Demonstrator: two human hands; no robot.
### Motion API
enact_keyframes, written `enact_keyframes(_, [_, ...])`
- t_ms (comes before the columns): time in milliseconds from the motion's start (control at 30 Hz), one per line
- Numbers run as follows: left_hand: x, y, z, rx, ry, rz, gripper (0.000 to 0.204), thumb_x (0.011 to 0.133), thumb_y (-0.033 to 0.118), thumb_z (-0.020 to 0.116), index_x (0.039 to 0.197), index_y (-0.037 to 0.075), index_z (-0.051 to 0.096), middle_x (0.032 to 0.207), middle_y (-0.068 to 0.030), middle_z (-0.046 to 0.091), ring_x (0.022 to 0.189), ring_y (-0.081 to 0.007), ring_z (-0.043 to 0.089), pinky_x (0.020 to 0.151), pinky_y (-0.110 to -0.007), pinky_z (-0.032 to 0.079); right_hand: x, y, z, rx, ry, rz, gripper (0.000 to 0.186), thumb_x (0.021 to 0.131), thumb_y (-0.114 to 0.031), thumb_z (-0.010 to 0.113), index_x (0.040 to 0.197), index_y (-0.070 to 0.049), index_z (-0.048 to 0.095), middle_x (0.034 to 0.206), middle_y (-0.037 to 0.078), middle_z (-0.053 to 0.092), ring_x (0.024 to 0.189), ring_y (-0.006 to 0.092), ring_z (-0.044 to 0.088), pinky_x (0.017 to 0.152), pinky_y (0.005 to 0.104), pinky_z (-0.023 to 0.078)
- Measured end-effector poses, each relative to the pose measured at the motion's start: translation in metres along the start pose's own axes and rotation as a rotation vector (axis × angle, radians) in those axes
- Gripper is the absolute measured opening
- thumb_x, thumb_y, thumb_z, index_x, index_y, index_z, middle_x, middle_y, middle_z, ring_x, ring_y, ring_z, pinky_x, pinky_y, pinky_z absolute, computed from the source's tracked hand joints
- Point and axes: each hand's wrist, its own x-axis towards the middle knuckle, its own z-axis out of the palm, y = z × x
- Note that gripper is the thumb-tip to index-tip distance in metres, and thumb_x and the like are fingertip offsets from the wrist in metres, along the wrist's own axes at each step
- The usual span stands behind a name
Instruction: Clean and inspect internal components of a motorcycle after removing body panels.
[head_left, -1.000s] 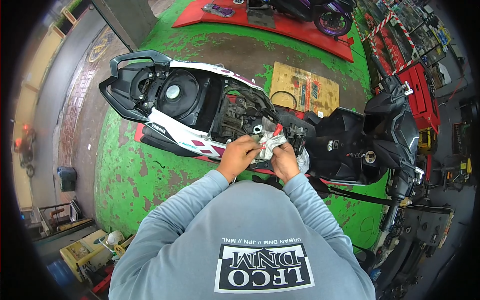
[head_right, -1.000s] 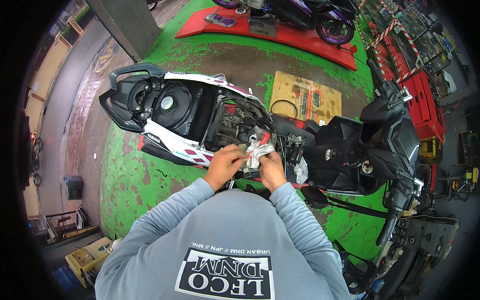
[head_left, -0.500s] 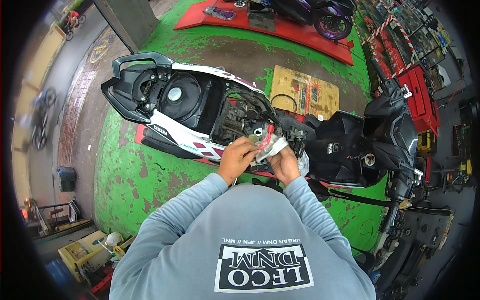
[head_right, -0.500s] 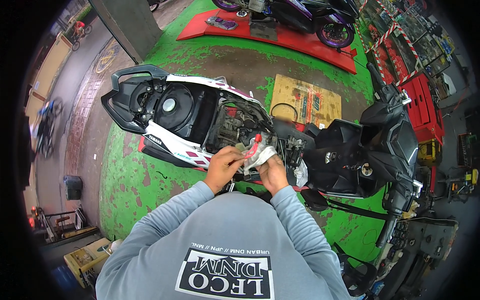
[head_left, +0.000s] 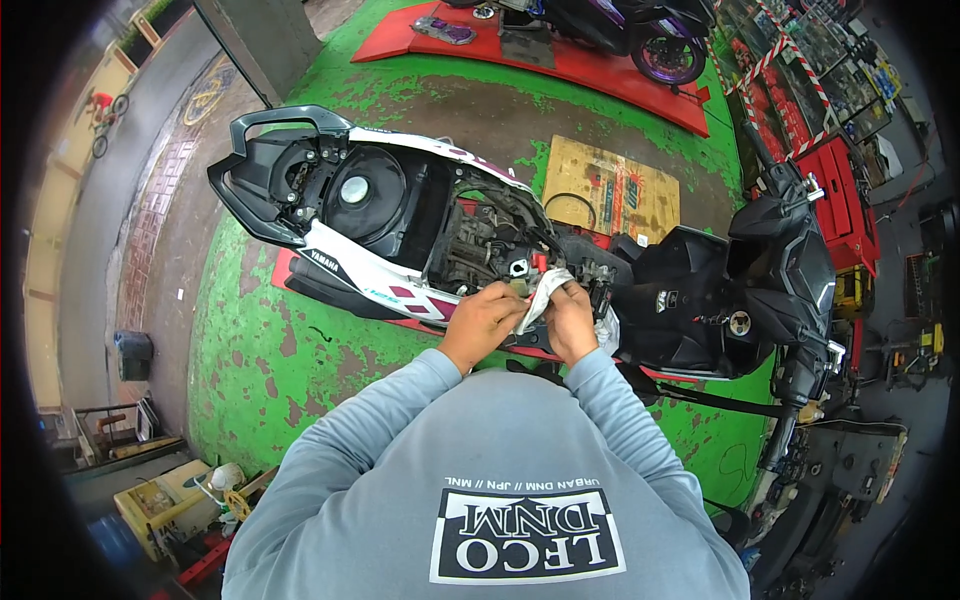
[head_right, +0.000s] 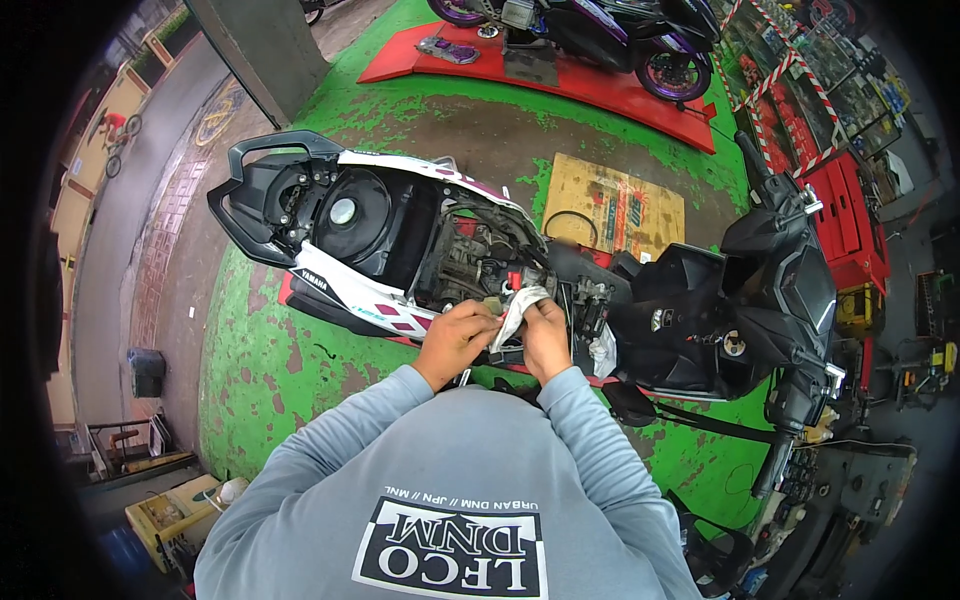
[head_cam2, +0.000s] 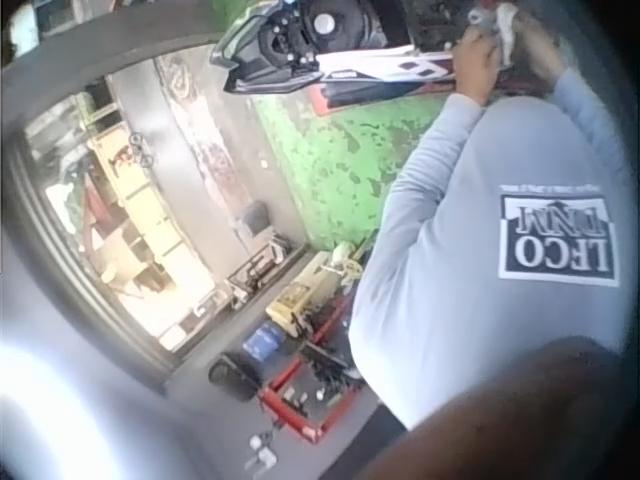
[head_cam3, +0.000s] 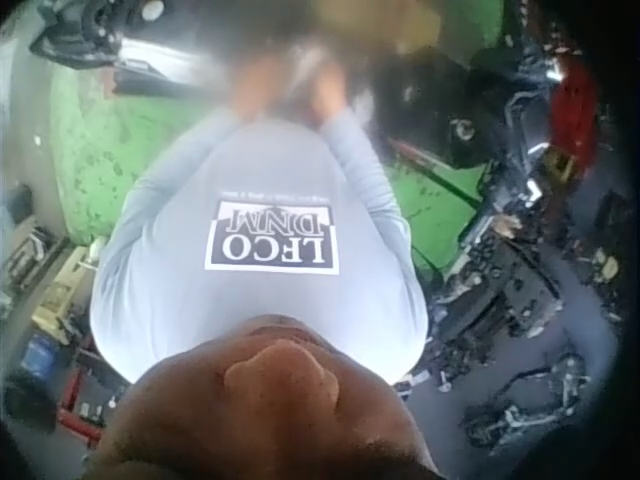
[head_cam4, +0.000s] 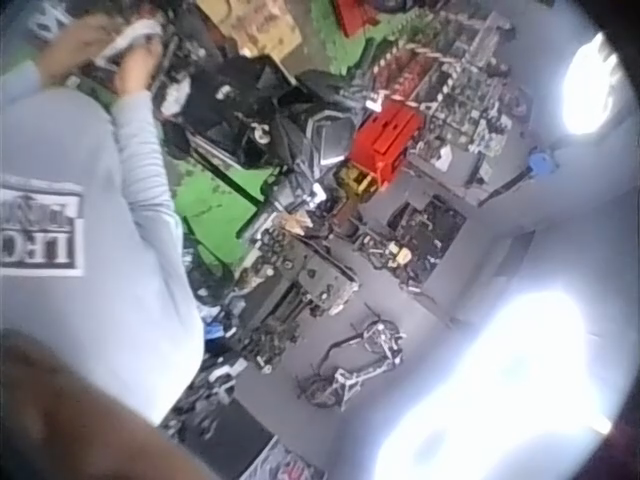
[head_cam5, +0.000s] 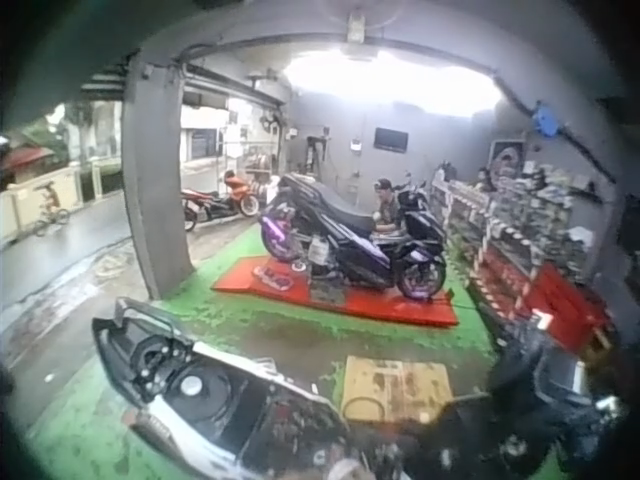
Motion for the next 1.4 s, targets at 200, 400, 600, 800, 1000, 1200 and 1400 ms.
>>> enact_keyframes(200, [-0.004, -0.002, 0.000, 0.000, 0.002, -0.004, 0.011, 0.086, 0.007, 0.077, 0.096, 0.002, 0.077, 0.097, -0.0088, 0.069, 0.089, -0.0262, 0.071, 0.079, -0.036, 0.057, -0.003, 0.005, -0.003, 0.120, -0.061, 0.048, 0.022, 0.103, -0.003, 0.048, 0.121, 0.002, 0.061, 0.114, 0.012, 0.069, 0.100, 0.0212, 0.069, 0.089, 0.0366, 0.056])
enact_keyframes(400, [-0.004, -0.004, -0.004, -0.014, 0.049, -0.016, 0.011, 0.086, 0.006, 0.077, 0.095, 0.002, 0.077, 0.097, -0.0096, 0.070, 0.089, -0.0260, 0.071, 0.079, -0.035, 0.057, -0.015, 0.000, -0.012, 0.200, -0.263, 0.022, 0.029, 0.103, -0.004, 0.051, 0.130, 0.003, 0.059, 0.123, 0.013, 0.069, 0.111, 0.0237, 0.068, 0.101, 0.0379, 0.053])
enact_keyframes(600, [-0.003, -0.005, -0.003, -0.004, 0.024, 0.018, 0.011, 0.086, 0.007, 0.078, 0.095, 0.002, 0.077, 0.097, -0.0087, 0.069, 0.087, -0.0253, 0.071, 0.077, -0.035, 0.057, -0.011, 0.001, -0.010, 0.212, -0.204, 0.042, 0.026, 0.103, -0.005, 0.054, 0.127, 0.002, 0.061, 0.119, 0.011, 0.070, 0.108, 0.0224, 0.069, 0.099, 0.0370, 0.054])
enact_keyframes(800, [-0.003, -0.008, -0.002, 0.049, 0.042, 0.020, 0.010, 0.087, 0.008, 0.077, 0.095, 0.003, 0.077, 0.096, -0.0076, 0.069, 0.086, -0.0250, 0.071, 0.076, -0.035, 0.058, -0.005, 0.006, -0.006, 0.005, -0.055, 0.002, 0.018, 0.104, -0.007, 0.055, 0.119, -0.001, 0.063, 0.112, 0.009, 0.071, 0.101, 0.0205, 0.070, 0.092, 0.0362, 0.056])
enact_keyframes(1000, [-0.001, -0.006, -0.007, 0.016, 0.036, 0.001, 0.010, 0.087, 0.009, 0.077, 0.095, 0.004, 0.077, 0.097, -0.0077, 0.069, 0.088, -0.0263, 0.070, 0.077, -0.036, 0.057, -0.009, 0.003, -0.013, 0.122, -0.221, 0.092, 0.025, 0.104, -0.008, 0.050, 0.124, 0.001, 0.062, 0.118, 0.012, 0.070, 0.106, 0.0233, 0.070, 0.096, 0.0380, 0.056])
enact_keyframes(1200, [-0.001, -0.004, -0.011, 0.011, 0.028, -0.024, 0.012, 0.087, 0.010, 0.077, 0.097, 0.005, 0.076, 0.097, -0.0078, 0.069, 0.091, -0.0276, 0.069, 0.079, -0.038, 0.056, -0.008, -0.002, -0.023, -0.089, -0.218, 0.086, 0.022, 0.098, -0.006, 0.054, 0.114, 0.003, 0.067, 0.111, 0.010, 0.073, 0.095, 0.0239, 0.072, 0.084, 0.0373, 0.057])
enact_keyframes(1400, [-0.003, -0.007, -0.004, -0.020, -0.139, 0.022, 0.012, 0.088, 0.013, 0.074, 0.098, 0.005, 0.076, 0.100, -0.0074, 0.070, 0.090, -0.0287, 0.071, 0.079, -0.039, 0.058, -0.004, 0.007, -0.019, -1.168, 0.106, -0.463, 0.028, 0.091, -0.015, 0.066, 0.077, 0.009, 0.066, 0.066, 0.024, 0.066, 0.058, 0.0368, 0.066, 0.056, 0.0482, 0.047])
